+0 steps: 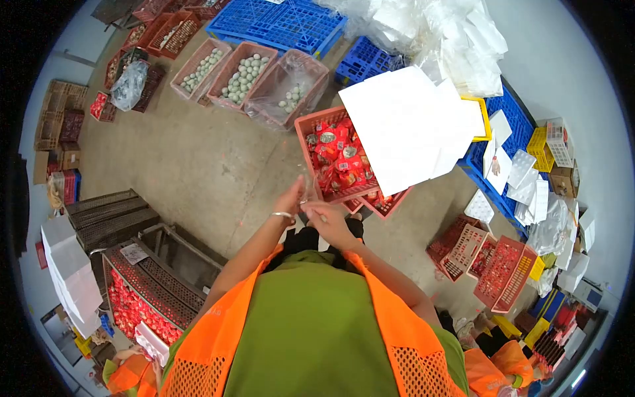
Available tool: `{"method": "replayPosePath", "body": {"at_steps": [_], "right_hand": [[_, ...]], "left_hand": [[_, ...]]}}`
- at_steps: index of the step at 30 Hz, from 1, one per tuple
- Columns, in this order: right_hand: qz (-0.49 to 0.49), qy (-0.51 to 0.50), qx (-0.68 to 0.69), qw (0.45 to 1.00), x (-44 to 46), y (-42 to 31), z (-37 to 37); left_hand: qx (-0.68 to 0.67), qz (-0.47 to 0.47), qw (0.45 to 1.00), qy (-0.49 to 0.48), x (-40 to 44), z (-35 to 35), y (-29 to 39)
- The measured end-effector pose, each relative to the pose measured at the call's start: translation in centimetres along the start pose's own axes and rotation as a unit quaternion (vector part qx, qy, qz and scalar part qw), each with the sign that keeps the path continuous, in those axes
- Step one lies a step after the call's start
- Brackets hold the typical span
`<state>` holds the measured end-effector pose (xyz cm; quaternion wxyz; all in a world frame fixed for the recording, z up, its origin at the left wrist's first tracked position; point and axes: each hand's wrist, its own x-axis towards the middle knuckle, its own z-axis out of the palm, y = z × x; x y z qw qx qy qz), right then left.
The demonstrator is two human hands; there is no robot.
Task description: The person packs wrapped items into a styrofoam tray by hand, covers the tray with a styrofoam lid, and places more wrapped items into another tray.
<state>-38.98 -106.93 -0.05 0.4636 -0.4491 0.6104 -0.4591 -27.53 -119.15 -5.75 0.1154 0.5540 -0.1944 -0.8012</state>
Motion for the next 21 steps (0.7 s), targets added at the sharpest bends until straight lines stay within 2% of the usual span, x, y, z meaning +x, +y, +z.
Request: {"method": "replayPosePath", "body": {"at_steps": [1,2,4,6,8,9,11,12,15,17,18,20,21], "right_hand": [[-0.029,-0.025,-0.025,0.999,-1.2,-0.3,-0.2],[-0.026,-0.025,-0.024,0.999,-2.2,-0.4,-0.4],[-0.018,-0.088,0.020,0.996,-3.5,-0.6,-0.9],[-0.011,-0.121,0.051,0.991,-3.5,0.2,-2.2],[0.111,-0.073,0.129,0.983,-3.8,1.5,-3.1],[0.145,0.018,0.251,0.957,-3.7,1.8,-3.4],[0.237,0.161,0.239,0.928,-2.6,3.3,-5.5],[0.238,0.163,0.244,0.926,-2.1,4.3,-6.6],[0.250,0.184,0.196,0.930,-1.3,7.9,-8.3],[0.177,0.148,0.011,0.973,-0.7,10.1,-8.3],[0.177,0.149,0.013,0.973,-0.2,10.2,-8.0],[0.194,0.076,-0.100,0.973,1.1,10.4,-6.8],[0.192,0.078,-0.099,0.973,1.9,10.7,-6.2]], "left_hand": [[0.060,0.016,0.998,0.018,-0.2,1.0,0.2],[0.060,0.013,0.998,0.018,-0.1,1.3,0.2],[0.034,-0.042,0.988,-0.147,0.6,1.8,-0.2],[0.056,-0.045,0.989,-0.131,1.8,1.5,-1.1],[0.084,-0.050,0.989,-0.112,2.3,0.5,-2.0],[0.089,-0.048,0.989,-0.109,0.8,0.4,-1.7],[0.062,-0.047,0.989,-0.127,-1.8,-0.3,-1.4],[0.067,-0.050,0.989,-0.125,-2.9,-0.4,-1.3],[0.018,-0.033,0.993,-0.110,-5.2,-0.6,-0.9],[-0.047,-0.031,0.991,-0.117,-5.8,-0.5,-0.8],[-0.046,-0.031,0.992,-0.117,-5.9,-0.4,-0.9],[-0.095,-0.010,0.981,-0.169,-6.0,0.0,-0.9],[-0.092,-0.008,0.981,-0.171,-6.0,0.4,-0.6]]}}
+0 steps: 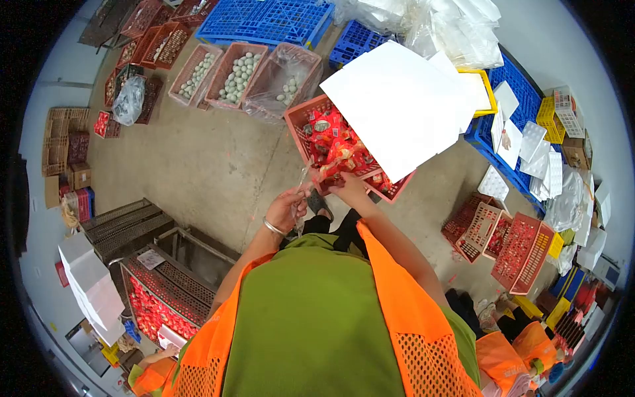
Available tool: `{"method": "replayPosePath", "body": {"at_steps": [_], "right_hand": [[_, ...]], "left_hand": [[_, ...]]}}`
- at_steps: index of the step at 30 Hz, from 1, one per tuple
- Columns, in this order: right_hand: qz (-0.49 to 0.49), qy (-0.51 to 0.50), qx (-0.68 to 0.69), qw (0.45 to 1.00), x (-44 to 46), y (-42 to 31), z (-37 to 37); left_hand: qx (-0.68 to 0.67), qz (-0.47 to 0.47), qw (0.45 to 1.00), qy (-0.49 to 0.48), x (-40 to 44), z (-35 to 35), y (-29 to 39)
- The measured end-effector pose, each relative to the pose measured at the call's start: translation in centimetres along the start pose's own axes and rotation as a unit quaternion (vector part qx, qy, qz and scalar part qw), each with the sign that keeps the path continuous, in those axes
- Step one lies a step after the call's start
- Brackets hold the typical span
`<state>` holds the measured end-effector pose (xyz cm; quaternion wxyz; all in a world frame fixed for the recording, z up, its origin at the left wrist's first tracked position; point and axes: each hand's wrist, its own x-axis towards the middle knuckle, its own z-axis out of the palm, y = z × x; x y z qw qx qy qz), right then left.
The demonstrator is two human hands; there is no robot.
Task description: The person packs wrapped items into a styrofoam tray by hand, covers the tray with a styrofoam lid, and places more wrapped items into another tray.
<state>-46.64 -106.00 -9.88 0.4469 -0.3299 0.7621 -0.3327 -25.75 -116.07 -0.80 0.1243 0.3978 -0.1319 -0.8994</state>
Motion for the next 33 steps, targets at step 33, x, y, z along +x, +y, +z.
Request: {"method": "replayPosePath", "body": {"at_steps": [33], "right_hand": [[0.088,0.015,-0.409,0.908,5.4,-0.3,3.5]], "left_hand": [[0.205,0.034,0.975,0.079,-2.2,2.1,3.6]]}}
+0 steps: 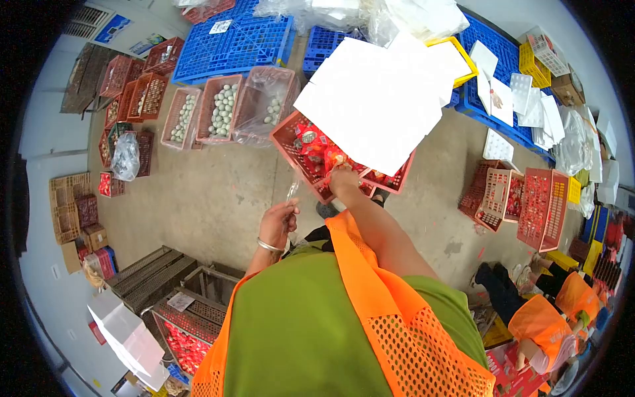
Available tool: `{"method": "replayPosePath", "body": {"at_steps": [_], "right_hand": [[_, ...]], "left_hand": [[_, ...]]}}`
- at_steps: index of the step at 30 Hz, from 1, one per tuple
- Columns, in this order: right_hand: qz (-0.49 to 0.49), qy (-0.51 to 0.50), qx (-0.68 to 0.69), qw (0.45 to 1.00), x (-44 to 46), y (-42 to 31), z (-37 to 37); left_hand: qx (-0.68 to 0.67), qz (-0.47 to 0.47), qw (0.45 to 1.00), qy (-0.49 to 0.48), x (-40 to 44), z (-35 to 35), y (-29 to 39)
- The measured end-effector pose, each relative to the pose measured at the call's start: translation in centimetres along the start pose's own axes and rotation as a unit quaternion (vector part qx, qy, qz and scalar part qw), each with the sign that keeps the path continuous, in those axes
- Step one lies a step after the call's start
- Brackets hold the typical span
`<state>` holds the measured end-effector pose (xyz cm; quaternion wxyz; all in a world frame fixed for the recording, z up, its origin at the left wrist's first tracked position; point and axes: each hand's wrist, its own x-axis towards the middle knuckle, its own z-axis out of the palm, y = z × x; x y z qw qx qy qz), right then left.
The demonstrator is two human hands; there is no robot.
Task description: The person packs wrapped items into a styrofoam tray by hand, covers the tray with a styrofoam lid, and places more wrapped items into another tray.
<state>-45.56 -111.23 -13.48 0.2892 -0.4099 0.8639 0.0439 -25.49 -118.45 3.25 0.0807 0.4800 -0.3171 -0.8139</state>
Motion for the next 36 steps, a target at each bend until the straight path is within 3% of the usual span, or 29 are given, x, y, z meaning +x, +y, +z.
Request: {"method": "replayPosePath", "body": {"at_steps": [2,5,10,12,16,18,19,21,22,24,25,27,28,29,31,32,35,36], "right_hand": [[0.031,-0.167,-0.019,0.985,0.7,0.0,-1.6],[0.050,-0.174,-0.030,0.983,1.4,-0.1,-2.1],[0.114,-0.055,0.099,0.987,3.0,1.0,-0.4],[0.085,-0.052,0.183,0.978,4.2,2.1,-0.3],[0.055,-0.048,0.183,0.980,3.5,1.7,-1.7],[0.009,0.043,0.293,0.955,2.3,1.5,-1.1],[0.007,0.042,0.291,0.956,2.0,1.5,-0.7],[0.021,-0.114,0.594,0.796,0.9,1.6,0.3],[0.022,-0.115,0.591,0.798,-0.7,1.5,-0.5],[-0.012,-0.223,0.856,0.466,-4.3,1.7,-3.2],[-0.009,-0.223,0.855,0.469,-5.6,1.8,-4.6],[0.012,-0.237,0.883,0.404,-7.5,2.2,-6.6],[0.014,-0.237,0.882,0.406,-7.9,2.9,-6.2],[0.028,-0.236,0.865,0.443,-8.1,3.8,-5.8],[0.018,-0.222,0.840,0.494,-9.1,5.2,-5.6],[0.020,-0.223,0.838,0.497,-9.5,5.9,-5.5],[0.085,-0.201,0.728,0.650,-11.2,5.9,-7.4],[0.087,-0.206,0.723,0.653,-11.6,5.5,-7.4]], "left_hand": [[0.016,0.027,0.999,0.004,-1.1,-0.1,1.9],[0.042,0.076,0.996,0.009,-2.3,-0.2,5.2],[0.063,0.087,0.994,0.008,-1.8,-0.8,5.8],[0.055,0.080,0.995,-0.010,-1.6,-0.7,4.7],[0.044,0.079,0.996,-0.003,-1.9,0.2,4.0],[0.058,0.106,0.993,0.018,-2.1,-0.1,4.0],[0.069,0.134,0.988,0.040,-2.2,-0.2,4.0],[0.082,0.104,0.991,0.005,-2.5,-1.4,3.6],[0.098,0.072,0.992,-0.031,-2.7,-2.0,3.2],[0.105,0.034,0.992,-0.060,-2.5,-2.8,1.1],[0.115,-0.004,0.990,-0.086,-2.2,-3.3,-0.1],[0.155,0.007,0.984,-0.084,-0.5,-5.0,-3.3],[0.197,0.019,0.977,-0.081,-0.1,-5.1,-4.0],[0.194,0.018,0.977,-0.082,0.3,-5.3,-4.5],[0.431,0.009,0.901,0.057,1.1,-5.0,-4.6],[0.427,0.007,0.902,0.057,1.8,-4.8,-5.3],[0.441,0.150,0.885,0.003,3.1,-2.1,-7.0],[0.436,0.147,0.888,0.007,3.4,-0.8,-7.7]]}}
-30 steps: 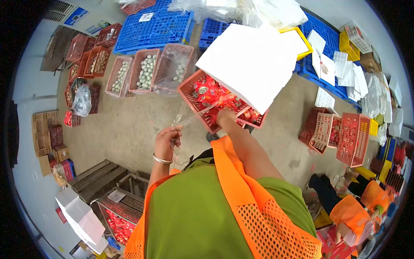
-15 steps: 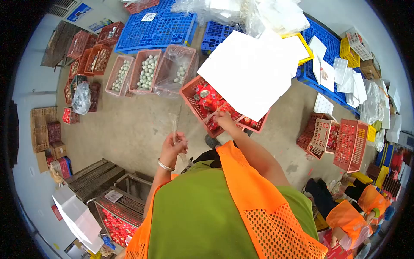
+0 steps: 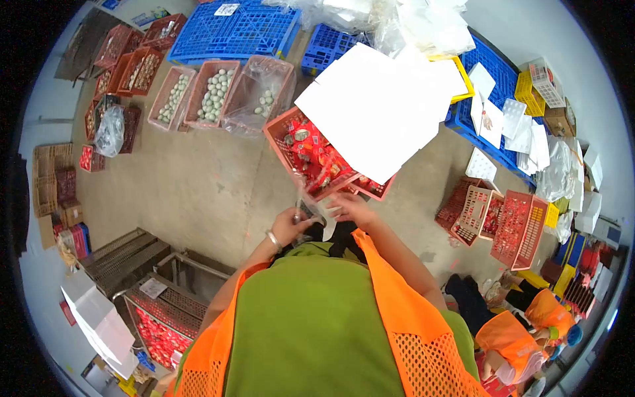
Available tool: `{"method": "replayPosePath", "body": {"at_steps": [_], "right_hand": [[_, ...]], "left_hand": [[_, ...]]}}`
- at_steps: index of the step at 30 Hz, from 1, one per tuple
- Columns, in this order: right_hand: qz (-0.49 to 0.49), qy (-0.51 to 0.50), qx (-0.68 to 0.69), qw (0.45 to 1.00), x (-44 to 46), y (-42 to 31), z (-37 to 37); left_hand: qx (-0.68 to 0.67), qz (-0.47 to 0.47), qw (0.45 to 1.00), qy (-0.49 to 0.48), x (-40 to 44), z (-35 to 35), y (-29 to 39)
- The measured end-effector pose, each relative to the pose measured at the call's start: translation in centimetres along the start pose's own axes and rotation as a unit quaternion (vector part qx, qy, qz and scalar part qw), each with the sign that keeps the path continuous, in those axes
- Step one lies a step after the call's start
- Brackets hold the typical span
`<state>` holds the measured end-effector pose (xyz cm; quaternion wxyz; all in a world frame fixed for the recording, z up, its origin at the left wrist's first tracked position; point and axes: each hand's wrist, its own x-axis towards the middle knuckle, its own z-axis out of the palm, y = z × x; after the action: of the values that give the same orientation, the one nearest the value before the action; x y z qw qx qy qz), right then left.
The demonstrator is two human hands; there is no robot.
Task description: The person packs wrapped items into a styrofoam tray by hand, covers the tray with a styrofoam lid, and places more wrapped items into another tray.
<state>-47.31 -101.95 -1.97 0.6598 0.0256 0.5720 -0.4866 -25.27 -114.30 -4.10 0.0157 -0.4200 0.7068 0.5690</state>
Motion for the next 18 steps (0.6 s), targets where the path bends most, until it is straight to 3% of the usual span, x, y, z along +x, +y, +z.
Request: {"method": "replayPosePath", "body": {"at_steps": [2,3,4,6,8,10,12,15,16,17,18], "right_hand": [[0.015,-0.052,-0.087,0.995,-0.7,0.5,0.5],[-0.043,-0.111,-0.155,0.981,-0.8,0.5,0.4],[-0.040,-0.113,-0.158,0.980,-0.2,1.3,-0.5],[-0.120,-0.062,-0.321,0.937,0.9,3.4,-2.8],[-0.083,-0.019,-0.267,0.960,-0.8,2.6,-3.3],[0.000,-0.023,-0.117,0.993,-2.2,1.2,-3.6],[-0.020,-0.038,-0.165,0.985,-1.8,2.4,-4.4],[-0.051,-0.069,-0.246,0.965,-0.3,3.7,-6.1],[-0.085,-0.022,-0.297,0.951,1.1,5.0,-8.2],[-0.119,0.025,-0.345,0.931,2.4,6.5,-10.5],[-0.162,0.101,-0.474,0.860,3.5,8.2,-13.1]], "left_hand": [[-0.024,0.089,0.992,-0.082,0.7,2.3,0.9],[-0.027,0.087,0.993,-0.079,1.1,2.8,1.9],[0.029,0.034,0.991,-0.129,1.3,2.9,3.5],[0.080,-0.022,0.980,-0.179,1.7,3.8,4.0],[0.158,0.008,0.974,-0.164,2.1,5.5,2.2],[0.168,0.020,0.969,-0.179,2.3,6.2,2.7],[0.238,0.115,0.947,-0.183,2.2,7.1,3.8],[0.187,0.063,0.952,-0.234,3.1,7.2,4.9],[0.158,0.025,0.954,-0.252,3.4,7.4,4.8],[0.107,0.036,0.973,-0.200,3.7,8.2,2.9],[0.107,0.035,0.973,-0.200,3.7,8.4,1.4]]}}
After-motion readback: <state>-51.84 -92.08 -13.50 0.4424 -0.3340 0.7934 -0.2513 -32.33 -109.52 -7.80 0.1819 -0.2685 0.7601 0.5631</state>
